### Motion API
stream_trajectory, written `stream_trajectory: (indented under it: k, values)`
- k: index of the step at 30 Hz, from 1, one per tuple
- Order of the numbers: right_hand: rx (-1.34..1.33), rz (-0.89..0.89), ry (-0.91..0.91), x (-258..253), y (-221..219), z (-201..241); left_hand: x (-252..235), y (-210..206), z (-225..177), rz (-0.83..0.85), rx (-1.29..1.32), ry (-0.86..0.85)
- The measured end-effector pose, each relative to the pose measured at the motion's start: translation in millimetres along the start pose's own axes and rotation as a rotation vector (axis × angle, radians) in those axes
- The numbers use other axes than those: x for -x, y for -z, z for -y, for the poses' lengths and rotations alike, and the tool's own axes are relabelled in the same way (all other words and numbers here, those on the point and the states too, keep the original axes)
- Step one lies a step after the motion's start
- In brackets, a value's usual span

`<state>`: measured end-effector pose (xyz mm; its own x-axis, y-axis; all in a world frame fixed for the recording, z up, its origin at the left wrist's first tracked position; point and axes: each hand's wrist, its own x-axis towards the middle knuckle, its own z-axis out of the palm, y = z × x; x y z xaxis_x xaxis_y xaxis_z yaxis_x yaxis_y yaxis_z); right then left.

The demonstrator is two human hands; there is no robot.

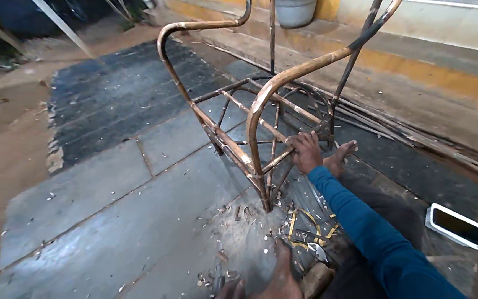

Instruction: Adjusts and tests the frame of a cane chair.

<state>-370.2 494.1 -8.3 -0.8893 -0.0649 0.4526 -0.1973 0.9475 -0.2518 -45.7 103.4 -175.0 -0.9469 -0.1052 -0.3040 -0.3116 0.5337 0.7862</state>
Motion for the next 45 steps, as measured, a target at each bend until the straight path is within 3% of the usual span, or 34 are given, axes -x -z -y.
stream_trajectory:
  k: [5, 9, 16, 22, 34, 45]
  values:
    - [0.066, 0.063, 0.005, -3.5, 10.7, 2.6, 10.5, 8.4, -52.2, 0.034, -0.013, 0.084]
    - [0.072, 0.102, 0.005, -3.9, 10.3, 0.3, 7.2, 1.6, -9.1, -0.018, 0.025, 0.005]
    - [0.051, 0.093, 0.016, -3.6, 10.8, -1.2, 5.3, 1.5, -5.8, -0.016, 0.035, 0.0]
    - [-0.047, -0.118, 0.022, 5.4, -14.8, -6.5, 3.8, 3.2, -8.3, -0.034, 0.037, -0.002]
    - [-0.086, -0.158, 0.026, 6.2, -20.5, -5.1, 2.7, 2.8, -10.9, -0.041, 0.023, 0.003]
    - [0.242, 0.17, 0.176, -17.7, 23.4, -9.4, 1.7, -0.2, -8.3, -0.028, 0.062, 0.051]
